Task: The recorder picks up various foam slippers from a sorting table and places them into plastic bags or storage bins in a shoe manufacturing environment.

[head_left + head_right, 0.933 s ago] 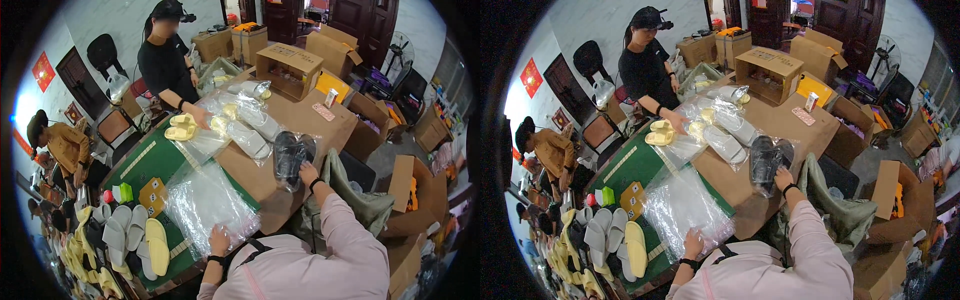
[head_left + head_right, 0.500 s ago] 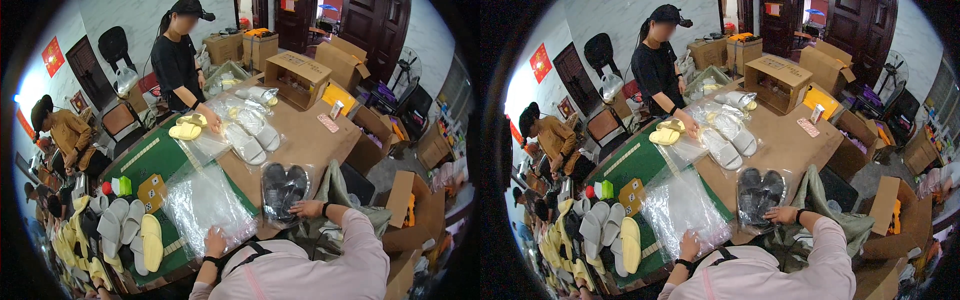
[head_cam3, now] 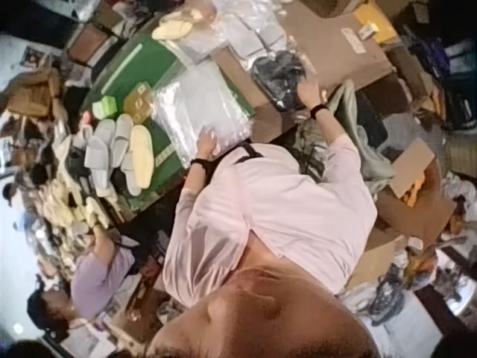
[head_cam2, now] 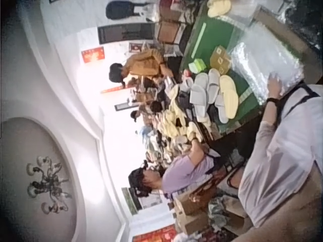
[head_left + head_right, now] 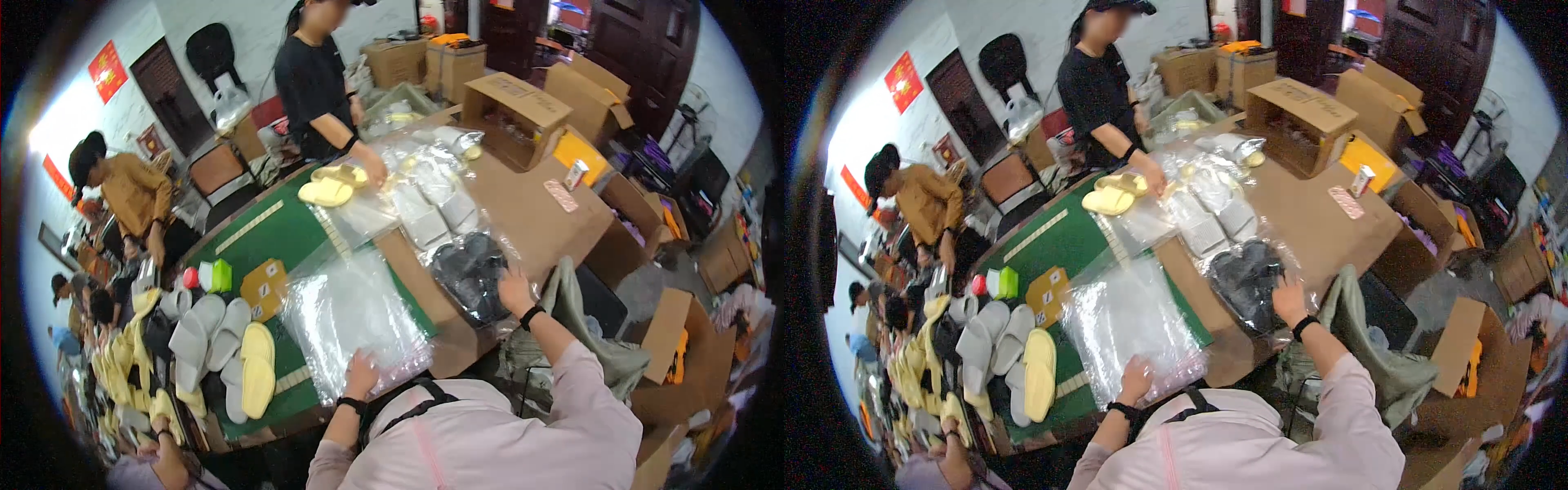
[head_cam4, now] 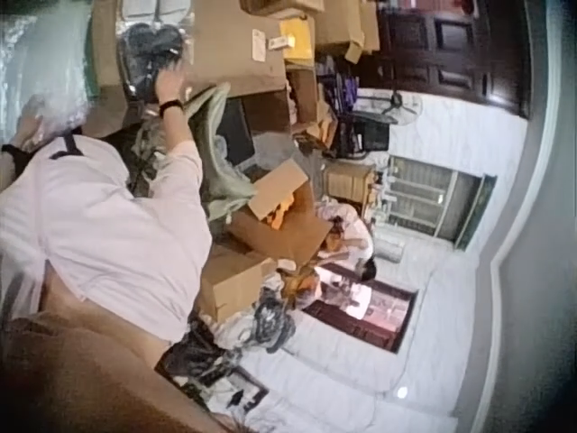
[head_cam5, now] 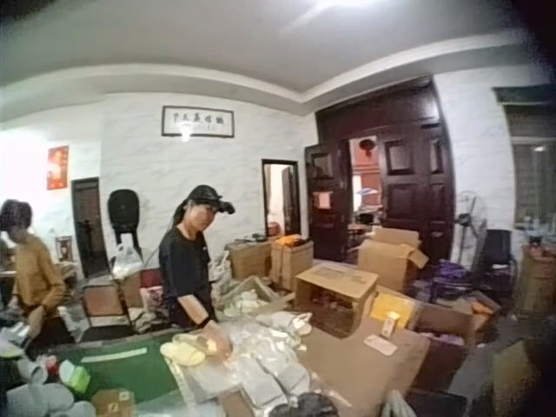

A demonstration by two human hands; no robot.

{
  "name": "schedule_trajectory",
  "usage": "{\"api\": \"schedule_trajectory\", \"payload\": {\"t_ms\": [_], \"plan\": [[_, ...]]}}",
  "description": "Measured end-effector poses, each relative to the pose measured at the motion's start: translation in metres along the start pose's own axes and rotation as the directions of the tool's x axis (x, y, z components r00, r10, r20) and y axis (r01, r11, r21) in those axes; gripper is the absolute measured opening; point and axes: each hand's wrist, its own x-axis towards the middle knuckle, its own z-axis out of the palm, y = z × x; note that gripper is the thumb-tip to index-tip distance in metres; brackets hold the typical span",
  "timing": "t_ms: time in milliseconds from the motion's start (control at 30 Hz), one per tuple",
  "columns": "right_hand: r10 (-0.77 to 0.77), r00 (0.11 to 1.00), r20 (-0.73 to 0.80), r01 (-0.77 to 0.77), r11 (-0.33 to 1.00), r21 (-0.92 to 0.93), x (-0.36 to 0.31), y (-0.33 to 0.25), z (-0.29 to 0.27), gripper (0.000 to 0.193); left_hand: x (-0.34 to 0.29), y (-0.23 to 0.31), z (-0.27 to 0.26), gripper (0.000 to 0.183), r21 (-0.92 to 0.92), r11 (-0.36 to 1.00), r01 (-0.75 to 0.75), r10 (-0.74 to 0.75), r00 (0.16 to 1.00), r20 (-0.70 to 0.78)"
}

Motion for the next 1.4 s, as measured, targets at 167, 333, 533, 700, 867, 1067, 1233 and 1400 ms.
{"api": "schedule_trajectory", "payload": {"t_ms": [167, 333, 533, 700, 867, 1067, 1233, 1400], "plan": [[-0.09, 0.993, -0.074, 0.116, 0.728, 0.676, 0.007, -0.104, -0.031, 0.023, 0.007, 0.009, -0.001, 0.046, -0.063, 0.996, 0.067, -0.087, 0.91, -0.406], [-0.313, 0.947, 0.074, 0.166, 0.673, 0.721, -0.01, -0.194, 0.007, 0.061, -0.003, 0.023, -0.042, 0.064, 0.207, 0.89, 0.406, -0.274, 0.84, -0.468], [-0.22, 0.906, 0.362, -0.109, 0.704, 0.702, -0.011, -0.233, -0.003, 0.069, -0.015, -0.014, -0.032, 0.089, -0.07, 0.695, 0.716, -0.711, 0.669, -0.219], [-0.198, 0.917, 0.345, -0.084, 0.751, 0.655, -0.024, -0.236, -0.004, 0.069, -0.024, -0.03, -0.015, 0.081, -0.128, 0.8, 0.587, -0.6, 0.789, -0.133], [-0.151, 0.985, -0.083, 0.172, 0.849, 0.5, -0.031, -0.241, -0.027, 0.063, -0.017, -0.026, -0.004, 0.07, -0.065, 0.933, 0.354, -0.358, 0.932, -0.057], [-0.612, 0.791, 0.001, 0.471, 0.61, 0.637, -0.039, -0.278, -0.002, 0.052, -0.013, -0.009, -0.012, 0.065, -0.158, 0.944, 0.288, -0.295, 0.955, -0.018], [-0.645, 0.761, 0.061, 0.533, 0.677, 0.508, -0.033, -0.285, -0.016, 0.045, -0.033, -0.026, -0.072, 0.073, -0.038, 0.934, 0.355, -0.326, 0.806, -0.493], [-0.637, 0.771, -0.011, 0.582, 0.698, 0.417, -0.031, -0.3, -0.007, 0.044, -0.067, -0.077, -0.138, 0.09, -0.029, 0.647, 0.762, -0.599, 0.484, -0.638]]}}
